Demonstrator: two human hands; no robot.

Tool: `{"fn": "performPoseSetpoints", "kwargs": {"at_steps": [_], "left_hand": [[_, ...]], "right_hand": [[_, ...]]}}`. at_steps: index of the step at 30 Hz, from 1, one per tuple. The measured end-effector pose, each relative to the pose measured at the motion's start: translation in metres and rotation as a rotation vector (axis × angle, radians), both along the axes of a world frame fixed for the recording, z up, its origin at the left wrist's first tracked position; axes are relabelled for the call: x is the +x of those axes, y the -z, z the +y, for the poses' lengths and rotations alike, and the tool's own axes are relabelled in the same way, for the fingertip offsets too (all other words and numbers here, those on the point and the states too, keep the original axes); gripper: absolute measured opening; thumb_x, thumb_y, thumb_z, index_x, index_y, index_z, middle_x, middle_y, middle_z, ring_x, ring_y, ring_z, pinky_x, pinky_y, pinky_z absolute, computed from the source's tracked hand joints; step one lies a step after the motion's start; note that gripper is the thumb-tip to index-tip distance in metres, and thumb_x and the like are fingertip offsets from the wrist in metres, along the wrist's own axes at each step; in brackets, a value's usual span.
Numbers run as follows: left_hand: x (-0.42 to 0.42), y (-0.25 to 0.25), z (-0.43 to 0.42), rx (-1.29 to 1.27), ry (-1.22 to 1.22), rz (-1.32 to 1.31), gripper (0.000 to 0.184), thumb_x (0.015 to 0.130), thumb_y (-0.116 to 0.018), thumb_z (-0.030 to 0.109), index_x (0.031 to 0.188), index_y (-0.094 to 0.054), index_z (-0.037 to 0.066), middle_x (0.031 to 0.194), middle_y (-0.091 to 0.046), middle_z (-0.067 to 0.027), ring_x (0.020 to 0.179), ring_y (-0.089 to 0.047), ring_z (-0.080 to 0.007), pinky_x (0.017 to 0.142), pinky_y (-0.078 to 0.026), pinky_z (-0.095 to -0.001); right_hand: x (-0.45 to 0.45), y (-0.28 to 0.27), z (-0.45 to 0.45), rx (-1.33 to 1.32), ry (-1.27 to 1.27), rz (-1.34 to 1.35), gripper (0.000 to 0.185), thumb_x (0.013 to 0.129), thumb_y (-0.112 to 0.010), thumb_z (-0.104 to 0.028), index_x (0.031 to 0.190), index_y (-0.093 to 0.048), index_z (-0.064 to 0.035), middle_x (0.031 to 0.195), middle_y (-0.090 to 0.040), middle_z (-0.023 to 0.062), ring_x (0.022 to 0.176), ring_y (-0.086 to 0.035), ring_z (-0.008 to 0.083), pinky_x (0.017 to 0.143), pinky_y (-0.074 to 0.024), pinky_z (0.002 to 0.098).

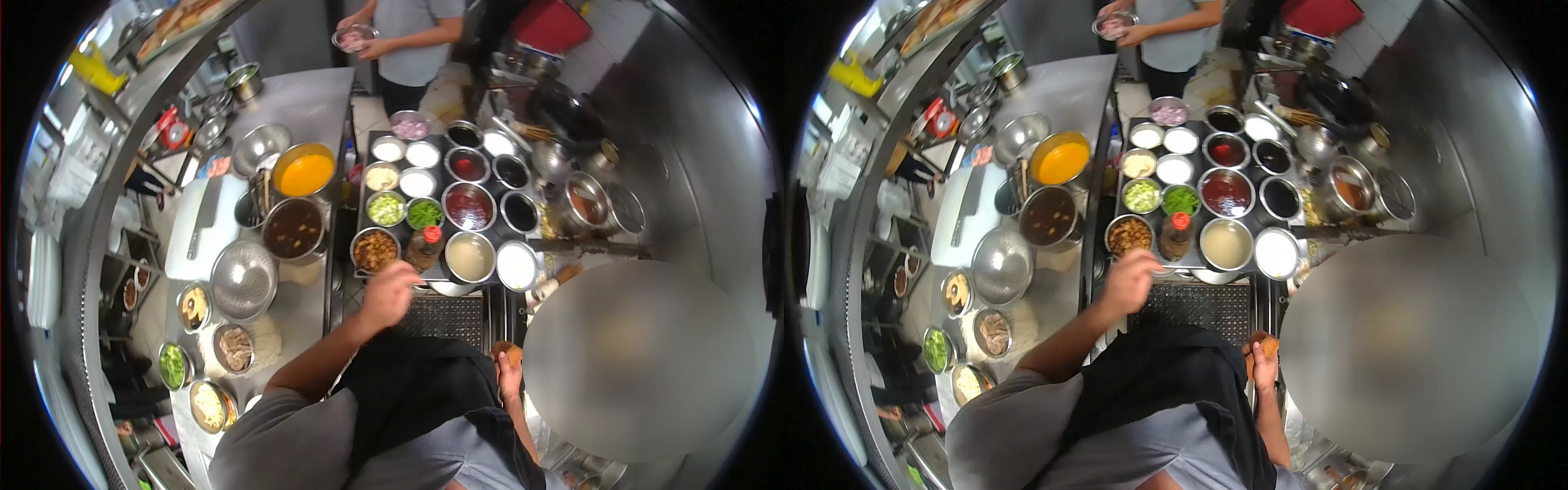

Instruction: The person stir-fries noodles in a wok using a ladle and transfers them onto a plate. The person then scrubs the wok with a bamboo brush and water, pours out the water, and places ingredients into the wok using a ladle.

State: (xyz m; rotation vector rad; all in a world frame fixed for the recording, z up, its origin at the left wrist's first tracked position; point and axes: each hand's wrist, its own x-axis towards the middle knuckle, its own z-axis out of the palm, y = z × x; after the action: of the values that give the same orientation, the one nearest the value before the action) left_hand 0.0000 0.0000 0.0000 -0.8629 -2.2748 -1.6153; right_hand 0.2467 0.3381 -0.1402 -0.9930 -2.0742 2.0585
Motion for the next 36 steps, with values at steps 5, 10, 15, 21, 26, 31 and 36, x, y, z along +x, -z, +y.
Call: {"fn": "performPoseSetpoints", "kwargs": {"at_steps": [5, 10, 15, 21, 26, 31, 36], "left_hand": [[0.066, 0.000, 0.149, -0.079, 0.430, -0.214, 0.024, 0.090, -0.060, 0.000, 0.112, -0.068, 0.004, 0.097, -0.065, -0.0087, 0.082, -0.066, -0.0247, 0.074, -0.052, -0.0333], [0.121, 0.013, 0.241, -0.310, 0.774, -0.171, 0.030, 0.089, -0.065, 0.004, 0.119, -0.068, 0.007, 0.099, -0.065, -0.0072, 0.085, -0.065, -0.0200, 0.075, -0.053, -0.0314], [0.169, 0.036, 0.293, -0.296, 0.851, -0.392, 0.027, 0.092, -0.063, 0.000, 0.118, -0.069, 0.005, 0.098, -0.064, -0.0047, 0.078, -0.060, -0.0123, 0.072, -0.051, -0.0260], [0.150, 0.019, 0.414, -0.345, 0.929, -0.193, 0.020, 0.094, -0.063, 0.003, 0.112, -0.071, 0.003, 0.097, -0.069, -0.0067, 0.082, -0.062, -0.0157, 0.075, -0.051, -0.0293], [0.173, 0.012, 0.512, -0.284, 1.177, -0.327, 0.020, 0.096, -0.064, 0.006, 0.115, -0.069, 0.003, 0.106, -0.068, -0.0050, 0.089, -0.062, -0.0116, 0.077, -0.051, -0.0270], [0.209, 0.026, 0.521, -0.398, 1.436, -0.091, 0.025, 0.090, -0.069, 0.005, 0.114, -0.070, 0.011, 0.091, -0.061, -0.0060, 0.081, -0.062, -0.0193, 0.073, -0.051, -0.0319], [0.159, 0.078, 0.515, -0.577, 1.578, -0.014, 0.035, 0.088, -0.062, 0.002, 0.122, -0.067, 0.010, 0.108, -0.065, -0.0141, 0.094, -0.066, -0.0302, 0.085, -0.053, -0.0387]], "right_hand": [[0.022, -0.049, 0.000, 0.064, 0.125, 0.215, 0.043, 0.097, -0.067, -0.020, 0.131, -0.057, 0.0031, 0.119, -0.066, 0.0100, 0.108, -0.063, 0.0192, 0.094, -0.0498, 0.0328], [0.067, -0.053, 0.049, 0.080, 0.225, 0.283, 0.045, 0.095, -0.070, -0.018, 0.132, -0.056, 0.0013, 0.118, -0.066, 0.0091, 0.107, -0.062, 0.0166, 0.095, -0.0497, 0.0326], [0.149, -0.034, 0.074, -0.005, 0.473, 0.299, 0.041, 0.096, -0.070, -0.017, 0.130, -0.055, 0.0009, 0.116, -0.065, 0.0071, 0.103, -0.062, 0.0144, 0.091, -0.0518, 0.0309], [0.223, 0.003, 0.079, -0.190, 0.860, 0.366, 0.044, 0.100, -0.065, -0.023, 0.134, -0.053, 0.0020, 0.117, -0.065, 0.0078, 0.105, -0.062, 0.0165, 0.092, -0.0519, 0.0322], [0.247, 0.000, 0.059, -0.353, 1.271, 0.352, 0.044, 0.100, -0.064, -0.030, 0.130, -0.056, 0.0015, 0.115, -0.065, 0.0088, 0.099, -0.064, 0.0175, 0.086, -0.0534, 0.0325], [0.253, 0.016, 0.031, -0.314, 1.595, 0.264, 0.039, 0.099, -0.064, -0.036, 0.118, -0.062, -0.0011, 0.101, -0.068, 0.0091, 0.086, -0.068, 0.0179, 0.075, -0.0564, 0.0323], [0.287, 0.112, -0.040, -0.079, 1.404, -0.051, 0.032, 0.098, -0.067, -0.033, 0.111, -0.064, -0.0036, 0.096, -0.068, 0.0075, 0.088, -0.064, 0.0156, 0.078, -0.0527, 0.0310]]}}
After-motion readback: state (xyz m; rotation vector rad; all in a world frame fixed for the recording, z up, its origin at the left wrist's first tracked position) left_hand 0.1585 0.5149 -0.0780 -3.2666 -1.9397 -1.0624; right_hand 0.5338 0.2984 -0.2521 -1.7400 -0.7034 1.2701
